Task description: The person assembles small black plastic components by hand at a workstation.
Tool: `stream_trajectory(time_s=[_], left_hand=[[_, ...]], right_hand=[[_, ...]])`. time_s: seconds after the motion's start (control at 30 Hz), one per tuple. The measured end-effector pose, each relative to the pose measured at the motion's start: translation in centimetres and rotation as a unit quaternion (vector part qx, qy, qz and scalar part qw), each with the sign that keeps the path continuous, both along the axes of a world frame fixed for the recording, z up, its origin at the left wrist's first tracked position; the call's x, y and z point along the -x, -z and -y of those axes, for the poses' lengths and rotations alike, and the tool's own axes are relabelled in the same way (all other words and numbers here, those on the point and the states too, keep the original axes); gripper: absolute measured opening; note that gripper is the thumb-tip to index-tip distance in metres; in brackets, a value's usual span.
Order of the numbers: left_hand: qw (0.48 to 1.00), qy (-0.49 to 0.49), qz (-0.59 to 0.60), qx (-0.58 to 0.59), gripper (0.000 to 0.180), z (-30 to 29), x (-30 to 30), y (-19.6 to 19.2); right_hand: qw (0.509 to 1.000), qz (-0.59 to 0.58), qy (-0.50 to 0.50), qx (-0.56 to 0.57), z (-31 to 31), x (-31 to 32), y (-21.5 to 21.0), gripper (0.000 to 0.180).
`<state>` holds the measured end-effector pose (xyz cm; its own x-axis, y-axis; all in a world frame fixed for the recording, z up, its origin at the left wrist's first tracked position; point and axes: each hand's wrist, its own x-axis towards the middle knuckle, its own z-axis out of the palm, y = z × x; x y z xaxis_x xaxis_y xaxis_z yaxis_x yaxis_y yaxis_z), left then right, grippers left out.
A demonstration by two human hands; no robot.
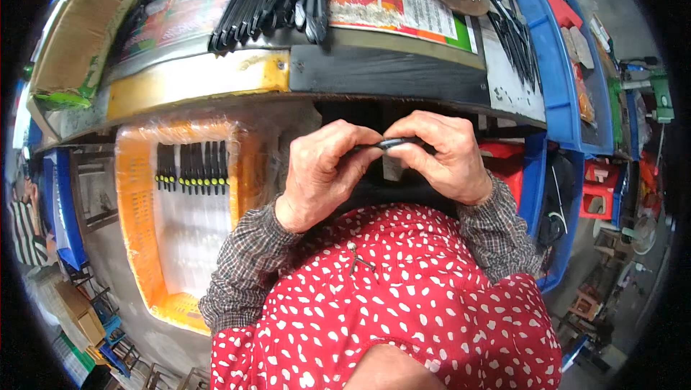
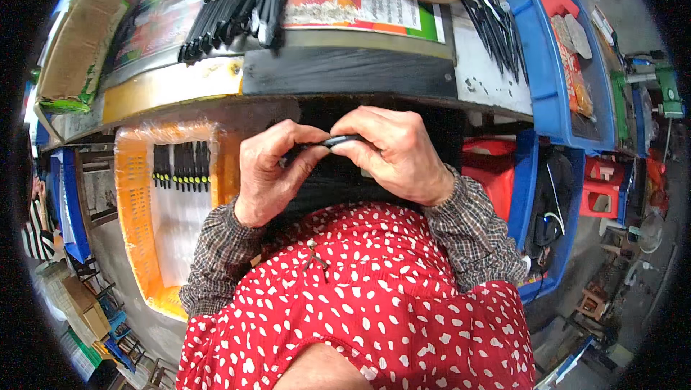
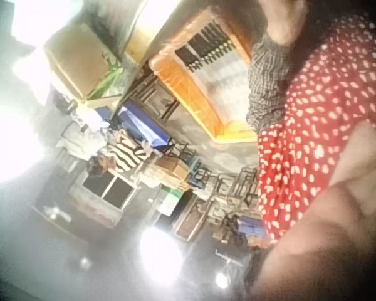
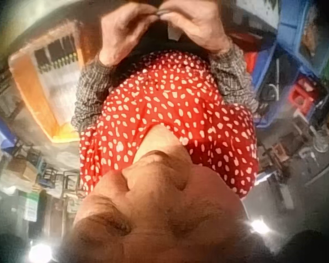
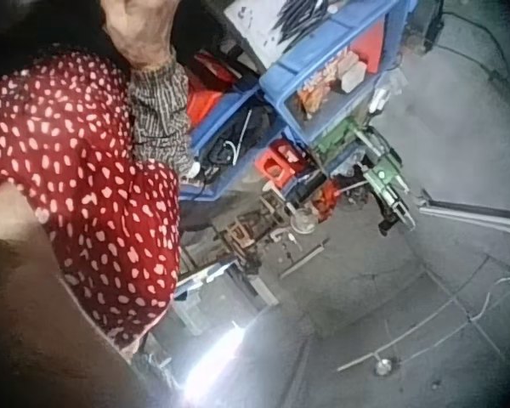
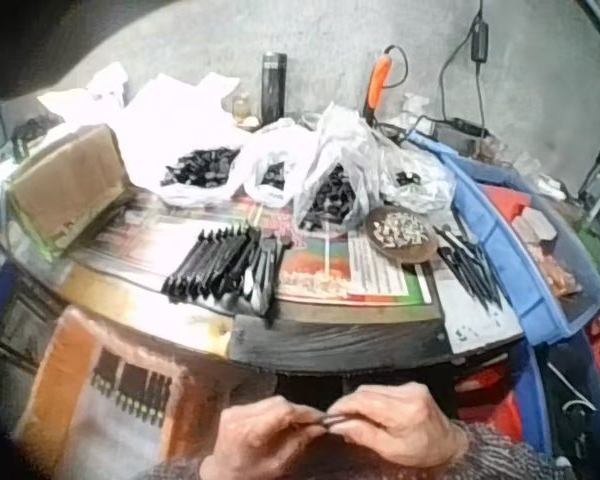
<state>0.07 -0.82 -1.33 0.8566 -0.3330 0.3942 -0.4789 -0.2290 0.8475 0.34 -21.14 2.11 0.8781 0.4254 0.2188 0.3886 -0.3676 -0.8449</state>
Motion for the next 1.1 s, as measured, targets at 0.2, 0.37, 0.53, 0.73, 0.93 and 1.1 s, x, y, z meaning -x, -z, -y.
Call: stream_trajectory(time_s=[0.2,0.37,0.53,0.73,0.93,1.1], left_hand=[[1.0,0.008,0.023,-0.007,0.024,-1.0,-0.6,-1.5],[0.921,0.027,-0.305,0.239,0.018,-2.6,-0.6,-3.0],[0.881,0.068,-0.301,0.359,0.017,-2.1,-1.5,-3.5],[0.942,-0.017,-0.14,0.303,0.01,-5.4,-5.2,-6.7],[0.983,-0.181,-0.024,0.001,0.012,-9.3,-11.0,-9.7],[0.933,-0.21,0.129,-0.264,0.025,-9.9,-14.9,-8.4]], right_hand=[[0.999,-0.021,0.007,-0.032,-0.5,0.1,-0.3,0.012],[0.984,-0.092,0.059,-0.138,-1.3,0.0,-0.7,0.011],[0.986,-0.065,0.052,-0.144,-2.8,-0.8,-1.6,0.019],[0.986,-0.048,0.058,-0.152,-2.1,-2.0,-2.3,0.025],[0.995,-0.013,0.071,-0.07,-0.6,-3.4,-3.9,0.019],[0.984,0.142,0.097,0.048,0.4,-8.0,-5.5,0.012]])
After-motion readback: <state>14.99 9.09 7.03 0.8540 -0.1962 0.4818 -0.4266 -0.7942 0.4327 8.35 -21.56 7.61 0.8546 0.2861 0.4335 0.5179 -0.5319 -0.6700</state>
